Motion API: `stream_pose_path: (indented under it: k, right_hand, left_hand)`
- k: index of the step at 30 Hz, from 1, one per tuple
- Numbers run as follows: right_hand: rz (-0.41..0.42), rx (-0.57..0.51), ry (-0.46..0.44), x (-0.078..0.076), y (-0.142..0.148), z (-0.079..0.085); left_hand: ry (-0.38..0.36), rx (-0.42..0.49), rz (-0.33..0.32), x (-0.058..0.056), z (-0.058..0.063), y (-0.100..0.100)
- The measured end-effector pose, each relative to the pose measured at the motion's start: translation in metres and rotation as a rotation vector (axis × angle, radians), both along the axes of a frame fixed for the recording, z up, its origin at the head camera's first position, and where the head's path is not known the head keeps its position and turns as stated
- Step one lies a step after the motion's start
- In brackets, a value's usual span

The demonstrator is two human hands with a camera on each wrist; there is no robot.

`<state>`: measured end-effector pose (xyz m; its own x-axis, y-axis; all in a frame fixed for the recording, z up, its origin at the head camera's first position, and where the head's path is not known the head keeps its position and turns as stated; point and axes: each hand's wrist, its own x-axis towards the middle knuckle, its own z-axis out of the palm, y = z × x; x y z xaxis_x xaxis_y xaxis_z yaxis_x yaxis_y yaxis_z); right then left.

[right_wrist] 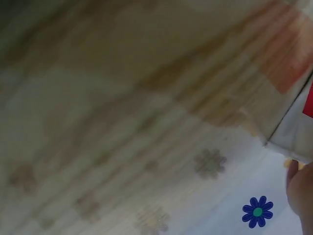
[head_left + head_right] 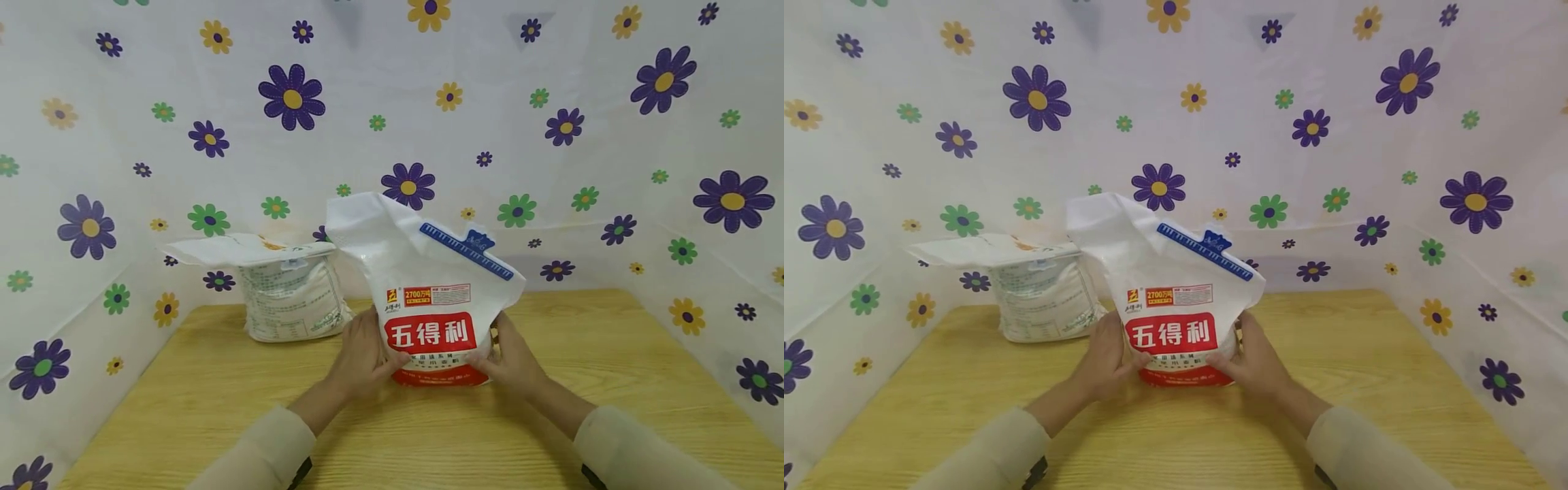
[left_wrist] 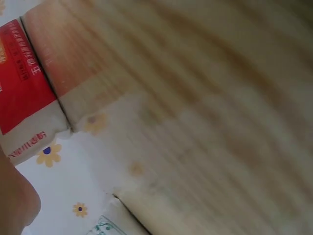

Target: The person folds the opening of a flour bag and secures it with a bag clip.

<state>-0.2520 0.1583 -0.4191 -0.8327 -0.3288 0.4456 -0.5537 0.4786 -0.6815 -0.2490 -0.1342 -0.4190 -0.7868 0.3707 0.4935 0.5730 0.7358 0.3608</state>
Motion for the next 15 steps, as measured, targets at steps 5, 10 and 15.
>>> stream_pose_path:
  k: [5,10,15]
  right_hand:
    - [0.066,-0.007,-0.133,-0.005,-0.004,-0.009]
    - [0.042,0.038,-0.189,-0.004,-0.003,-0.013]
    - [0.013,0.064,-0.190,-0.004,-0.004,-0.013]
  left_hand:
    - [-0.083,-0.069,0.018,-0.001,-0.005,-0.001]
    - [-0.110,-0.114,0.036,-0.001,-0.012,0.000]
    - [-0.077,-0.084,0.048,-0.001,-0.016,0.000]
